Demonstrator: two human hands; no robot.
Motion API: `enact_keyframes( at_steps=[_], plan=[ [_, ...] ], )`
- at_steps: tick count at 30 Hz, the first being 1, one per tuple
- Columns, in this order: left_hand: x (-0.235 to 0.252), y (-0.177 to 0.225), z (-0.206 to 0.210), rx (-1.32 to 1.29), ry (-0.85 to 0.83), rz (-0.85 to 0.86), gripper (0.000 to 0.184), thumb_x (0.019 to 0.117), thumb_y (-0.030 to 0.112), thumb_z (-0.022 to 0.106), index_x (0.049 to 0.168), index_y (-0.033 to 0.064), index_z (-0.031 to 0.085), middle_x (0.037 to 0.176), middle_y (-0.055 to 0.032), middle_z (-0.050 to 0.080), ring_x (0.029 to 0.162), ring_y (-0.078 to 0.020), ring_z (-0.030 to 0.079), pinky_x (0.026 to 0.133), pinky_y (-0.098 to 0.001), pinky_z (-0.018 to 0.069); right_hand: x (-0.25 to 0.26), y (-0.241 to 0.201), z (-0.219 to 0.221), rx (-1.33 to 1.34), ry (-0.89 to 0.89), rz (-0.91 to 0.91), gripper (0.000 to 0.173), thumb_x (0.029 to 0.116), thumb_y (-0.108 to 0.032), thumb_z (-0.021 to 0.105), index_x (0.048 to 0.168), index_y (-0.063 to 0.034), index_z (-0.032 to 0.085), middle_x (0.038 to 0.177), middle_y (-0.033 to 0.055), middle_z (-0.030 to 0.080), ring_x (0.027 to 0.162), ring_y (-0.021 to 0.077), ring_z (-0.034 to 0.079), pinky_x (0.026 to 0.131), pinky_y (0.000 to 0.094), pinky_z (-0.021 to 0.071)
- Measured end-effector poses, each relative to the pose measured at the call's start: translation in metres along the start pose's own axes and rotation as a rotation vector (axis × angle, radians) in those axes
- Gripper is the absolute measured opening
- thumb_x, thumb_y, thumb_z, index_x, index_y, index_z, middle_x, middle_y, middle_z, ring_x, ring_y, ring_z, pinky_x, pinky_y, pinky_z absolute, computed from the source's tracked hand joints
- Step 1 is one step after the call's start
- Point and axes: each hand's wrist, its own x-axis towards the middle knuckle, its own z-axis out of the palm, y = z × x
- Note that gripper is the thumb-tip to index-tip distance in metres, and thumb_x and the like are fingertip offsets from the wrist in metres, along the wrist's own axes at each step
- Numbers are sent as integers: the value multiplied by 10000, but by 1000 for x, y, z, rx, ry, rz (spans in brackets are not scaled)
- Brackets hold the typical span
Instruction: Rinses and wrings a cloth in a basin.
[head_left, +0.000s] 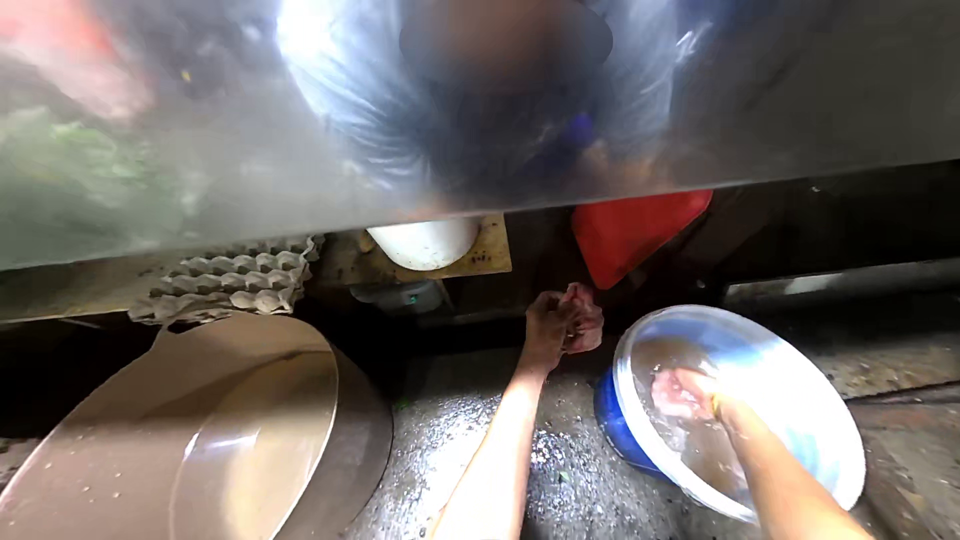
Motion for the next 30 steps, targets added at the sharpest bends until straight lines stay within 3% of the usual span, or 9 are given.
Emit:
enact_keyframes(
  at_steps=[2, 3, 8, 11, 14, 19, 24, 27, 30],
  plan=[
    [1, -2, 5, 30, 51, -94, 151, 1007, 114, 638, 1057, -25, 609, 814, -53, 636, 657, -94, 610, 604, -253, 540, -46, -27, 17, 282, -152, -202, 366, 1088, -286, 297, 944, -132, 597, 773, 4, 665, 682, 121, 646, 623, 299, 554],
    [2, -4, 9, 37, 71, -131, 169, 1031, 149, 611, 1051, -19, 609, 791, -47, 626, 634, -89, 594, 587, -248, 524, -74, -46, 30, 375, -210, -321, 387, 1095, -289, 278, 940, -162, 609, 770, -23, 690, 688, 105, 670, 622, 282, 571],
    [-3, -17, 38, -77, 74, -218, 191, 1065, 191, 541, 1103, 16, 606, 770, -68, 629, 574, -129, 582, 503, -281, 507, -155, -127, 95, 303, -172, -622, 276, 1082, -125, 449, 1182, 74, 612, 1059, 172, 715, 929, 256, 730, 842, 395, 626],
    [-6, -7, 40, -245, 74, -240, 201, 1052, 127, 543, 1211, 6, 565, 870, -100, 676, 693, -160, 653, 613, -321, 570, -142, -129, 102, -6, -31, -736, 273, 1037, -86, 559, 1275, 37, 616, 1196, 169, 688, 1030, 217, 713, 894, 365, 610],
    [2, 1, 30, -330, 43, -190, 144, 1009, 48, 572, 1146, 4, 566, 832, -77, 641, 691, -142, 626, 634, -305, 554, -125, -115, 106, -253, 55, -850, 584, 928, -164, 723, 1453, -8, 521, 1410, 212, 552, 1224, 263, 607, 1003, 406, 547],
    [5, 6, 3, -140, -135, -109, 315, 1006, 96, 621, 1294, -22, 572, 1005, -122, 701, 802, -168, 681, 715, -323, 592, -112, -114, 124, 329, 45, -733, 262, 1005, -86, 645, 1208, 62, 571, 1036, 176, 680, 860, 240, 724, 766, 412, 646],
    [2, -1, -33, 41, -380, -172, 593, 979, 298, 643, 1490, 75, 442, 1084, -68, 697, 838, -116, 665, 739, -289, 574, -121, -130, 140, 669, -44, -663, 207, 1070, -140, 431, 1131, -17, 586, 936, 101, 655, 821, 200, 667, 727, 389, 587],
    [0, -9, -41, 52, -454, -369, 549, 1088, 484, 364, 1500, 129, 440, 1276, -101, 656, 1091, -216, 659, 891, -435, 570, -121, -138, 143, 852, -69, -753, 360, 1104, -284, 286, 1131, -77, 579, 982, 67, 635, 927, 171, 640, 835, 406, 561],
    [-4, -3, -26, -202, -423, -431, 647, 1086, 563, 172, 1371, 97, 518, 1165, -158, 702, 1011, -310, 711, 808, -501, 613, -114, -145, 144, 538, -21, -834, 303, 1091, -199, 361, 1075, -36, 616, 910, 59, 649, 852, 137, 645, 790, 350, 565]
  ],
)
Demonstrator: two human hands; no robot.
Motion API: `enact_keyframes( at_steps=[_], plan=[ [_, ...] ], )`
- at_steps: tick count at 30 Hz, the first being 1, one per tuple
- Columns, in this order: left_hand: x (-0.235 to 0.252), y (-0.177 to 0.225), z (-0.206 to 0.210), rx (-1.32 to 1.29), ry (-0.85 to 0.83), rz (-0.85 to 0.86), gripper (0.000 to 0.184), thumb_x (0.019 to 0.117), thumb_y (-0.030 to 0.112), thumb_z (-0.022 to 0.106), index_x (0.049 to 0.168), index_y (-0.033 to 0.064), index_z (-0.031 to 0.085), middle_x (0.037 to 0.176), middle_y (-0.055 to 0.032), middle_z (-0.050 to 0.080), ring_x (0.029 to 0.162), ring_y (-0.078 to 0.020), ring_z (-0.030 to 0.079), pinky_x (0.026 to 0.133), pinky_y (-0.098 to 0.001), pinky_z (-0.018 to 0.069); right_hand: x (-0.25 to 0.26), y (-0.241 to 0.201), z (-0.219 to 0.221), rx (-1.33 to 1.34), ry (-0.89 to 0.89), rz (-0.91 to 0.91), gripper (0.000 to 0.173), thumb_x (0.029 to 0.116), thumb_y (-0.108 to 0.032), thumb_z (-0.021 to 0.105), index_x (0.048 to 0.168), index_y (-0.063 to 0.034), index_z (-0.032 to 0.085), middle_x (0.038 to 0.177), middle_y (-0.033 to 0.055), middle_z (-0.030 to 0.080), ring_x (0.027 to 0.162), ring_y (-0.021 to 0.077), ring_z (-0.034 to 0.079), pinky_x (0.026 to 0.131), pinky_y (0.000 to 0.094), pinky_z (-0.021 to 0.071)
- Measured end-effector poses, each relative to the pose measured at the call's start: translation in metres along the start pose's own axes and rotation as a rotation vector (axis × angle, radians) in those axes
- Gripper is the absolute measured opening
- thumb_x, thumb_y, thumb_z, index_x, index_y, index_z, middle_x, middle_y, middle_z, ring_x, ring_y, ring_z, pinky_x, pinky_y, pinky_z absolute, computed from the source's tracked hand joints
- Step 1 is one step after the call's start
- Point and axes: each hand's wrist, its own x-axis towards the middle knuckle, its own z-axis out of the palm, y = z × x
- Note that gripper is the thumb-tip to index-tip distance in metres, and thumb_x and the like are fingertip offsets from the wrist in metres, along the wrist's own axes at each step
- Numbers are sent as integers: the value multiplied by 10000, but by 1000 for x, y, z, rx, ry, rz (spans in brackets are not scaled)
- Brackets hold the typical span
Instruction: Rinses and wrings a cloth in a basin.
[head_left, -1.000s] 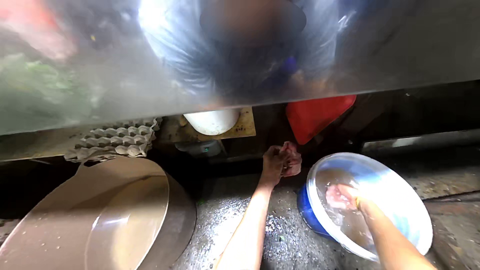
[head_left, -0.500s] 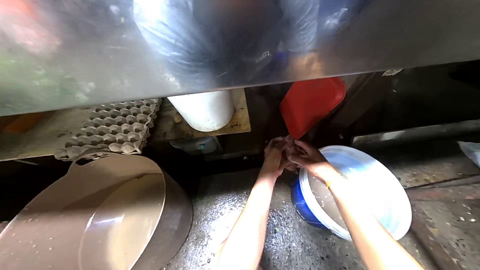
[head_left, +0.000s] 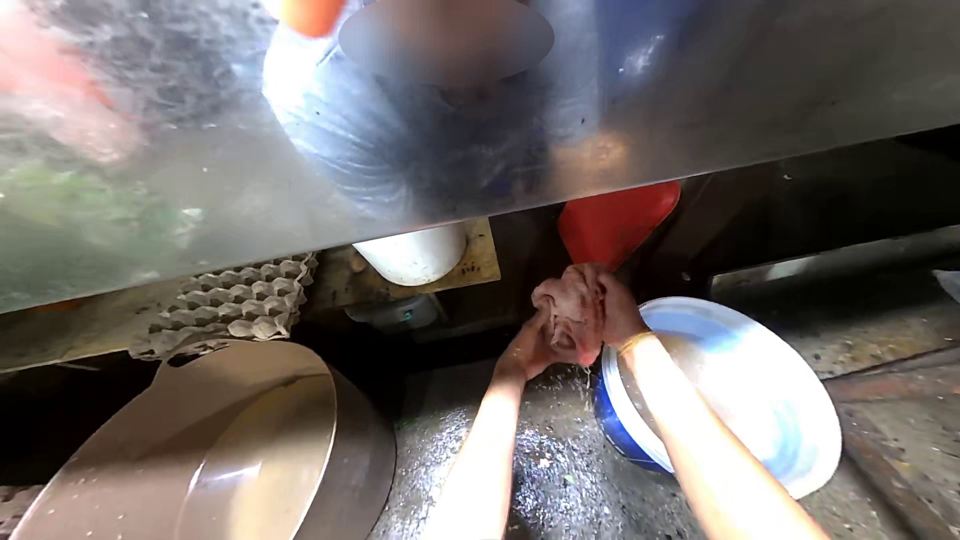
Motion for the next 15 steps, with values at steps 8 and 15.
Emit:
enact_keyframes(
  at_steps=[8, 15],
  plan=[
    [15, 5, -8, -213, 396, 238, 248, 1097, 178, 420, 1246, 27, 548, 986, -141, 696, 859, -258, 708, 738, -445, 613, -33, 6, -84, -634, 134, 35, 243, 1056, -153, 524, 1116, 50, 644, 834, 90, 664, 646, 134, 630, 600, 320, 565],
    [-4, 4, -6, -237, 354, 271, 184, 1031, 58, 433, 1164, 31, 558, 924, -123, 702, 823, -252, 713, 727, -446, 616, 6, 117, -238, -1241, 30, 920, 399, 1078, -334, 487, 1290, -16, 603, 1016, 180, 651, 837, 263, 651, 741, 445, 554]
  ],
)
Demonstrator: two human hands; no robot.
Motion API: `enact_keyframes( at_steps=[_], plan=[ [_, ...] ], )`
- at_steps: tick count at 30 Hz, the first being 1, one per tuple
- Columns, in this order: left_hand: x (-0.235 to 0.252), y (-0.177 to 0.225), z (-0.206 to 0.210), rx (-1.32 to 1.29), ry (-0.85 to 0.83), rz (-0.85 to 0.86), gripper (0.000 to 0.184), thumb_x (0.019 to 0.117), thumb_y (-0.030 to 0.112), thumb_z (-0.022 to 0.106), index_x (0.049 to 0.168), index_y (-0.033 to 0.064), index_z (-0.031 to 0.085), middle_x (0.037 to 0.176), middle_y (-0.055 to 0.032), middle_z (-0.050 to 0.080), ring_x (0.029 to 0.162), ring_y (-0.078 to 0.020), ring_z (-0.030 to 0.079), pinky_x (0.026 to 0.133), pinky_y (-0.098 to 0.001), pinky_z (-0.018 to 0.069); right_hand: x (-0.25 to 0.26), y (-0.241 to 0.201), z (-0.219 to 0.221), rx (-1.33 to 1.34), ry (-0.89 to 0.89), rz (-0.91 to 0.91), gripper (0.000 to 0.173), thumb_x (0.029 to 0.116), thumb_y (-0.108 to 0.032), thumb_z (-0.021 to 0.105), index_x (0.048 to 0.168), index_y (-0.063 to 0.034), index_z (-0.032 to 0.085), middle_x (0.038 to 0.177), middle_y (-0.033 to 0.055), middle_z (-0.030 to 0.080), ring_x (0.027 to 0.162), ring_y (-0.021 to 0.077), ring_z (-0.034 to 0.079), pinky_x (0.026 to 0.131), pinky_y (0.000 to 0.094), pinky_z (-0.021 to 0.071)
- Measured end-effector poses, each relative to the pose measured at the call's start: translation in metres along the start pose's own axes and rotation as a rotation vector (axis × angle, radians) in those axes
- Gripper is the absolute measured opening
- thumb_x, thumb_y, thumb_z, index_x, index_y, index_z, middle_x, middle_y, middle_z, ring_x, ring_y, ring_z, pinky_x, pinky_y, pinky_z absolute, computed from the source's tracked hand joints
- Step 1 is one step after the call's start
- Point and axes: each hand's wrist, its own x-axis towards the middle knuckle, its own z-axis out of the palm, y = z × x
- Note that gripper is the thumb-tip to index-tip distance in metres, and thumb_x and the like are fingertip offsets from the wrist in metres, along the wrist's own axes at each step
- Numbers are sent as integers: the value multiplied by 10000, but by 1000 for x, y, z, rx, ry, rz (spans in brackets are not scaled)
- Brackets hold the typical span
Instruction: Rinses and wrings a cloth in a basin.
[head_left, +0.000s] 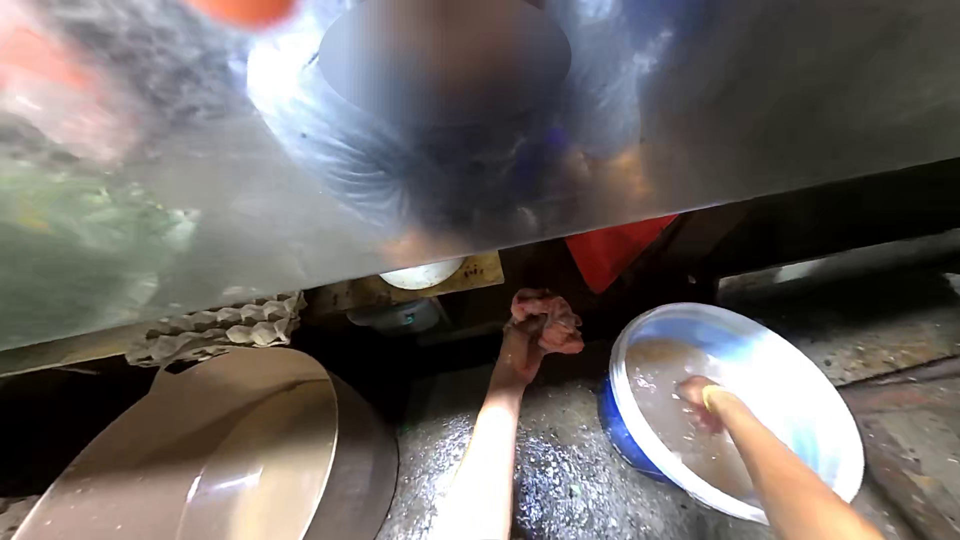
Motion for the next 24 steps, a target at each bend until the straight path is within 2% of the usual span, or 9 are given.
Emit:
enact_keyframes(
  at_steps=[3, 6, 8, 10, 13, 17, 19, 21, 24],
  plan=[
    [-8, 9, 5, -34, -131, -37, 561, 1089, 458, 199, 1076, 99, 630, 904, -95, 709, 835, -251, 706, 735, -451, 606, 25, 24, -4, 246, 19, -116, 407, 1101, -183, 446, 1380, 95, 550, 1387, 300, 569, 1290, 395, 555, 1079, 552, 425],
    [6, 2, 7, -41, -115, -93, 781, 1024, 703, 138, 1116, 110, 637, 919, -108, 709, 832, -247, 699, 709, -451, 599, -28, 12, -22, 769, -267, -313, 372, 1110, -289, 311, 1171, -47, 587, 985, 95, 674, 869, 187, 668, 752, 368, 584],
    [19, -17, 11, 62, 51, -117, 572, 1083, 558, 279, 1001, 104, 616, 751, -51, 630, 654, -184, 632, 582, -372, 553, -81, -23, -28, 1053, -442, -447, 420, 1081, -306, 275, 906, -163, 630, 780, -5, 691, 711, 119, 669, 638, 293, 568],
    [28, -36, 16, 116, 192, -115, 328, 1068, 346, 483, 986, 63, 628, 719, -49, 608, 596, -162, 603, 535, -334, 535, -139, -70, -32, 1156, -496, -613, 429, 1084, -282, 273, 909, -174, 649, 802, -10, 716, 746, 122, 699, 685, 293, 598],
    [34, -60, 30, 70, 255, -47, 251, 1073, 245, 494, 1025, 37, 627, 730, -67, 630, 590, -159, 603, 513, -321, 524, -202, -139, -17, 966, -116, -751, 295, 1087, -114, 412, 1120, 70, 640, 1001, 156, 713, 907, 223, 716, 841, 381, 615],
    [23, -53, 48, -219, 153, -37, 429, 1098, 331, 262, 890, 119, 572, 663, -17, 589, 560, -126, 583, 509, -301, 508, -190, -173, 20, 311, 606, -957, 396, 987, -336, 589, 1260, -75, 710, 1410, 222, 576, 1352, 365, 514, 1149, 548, 391],
    [17, -41, 44, -362, 97, -84, 469, 1089, 384, 236, 866, 130, 562, 673, -20, 585, 596, -137, 595, 548, -316, 521, -175, -181, 40, 393, 543, -954, 618, 956, -482, 618, 1429, -86, 596, 1526, 237, 465, 1434, 377, 427, 1189, 546, 346],
    [14, -29, 36, -345, 98, -109, 448, 1090, 362, 266, 888, 120, 584, 690, -28, 604, 609, -135, 610, 550, -307, 532, -166, -186, 65, 566, 487, -1020, 595, 971, -416, 661, 1425, -40, 580, 1402, 200, 589, 1249, 276, 611, 1042, 428, 524],
    [3, -21, 18, -99, 110, -14, 376, 1130, 267, 271, 1283, 97, 569, 989, -44, 664, 855, -99, 642, 757, -279, 551, -155, -189, 103, 523, 703, -1285, 334, 1001, -153, 574, 1279, -30, 714, 1350, 169, 665, 1331, 301, 585, 1153, 448, 447]
  ],
)
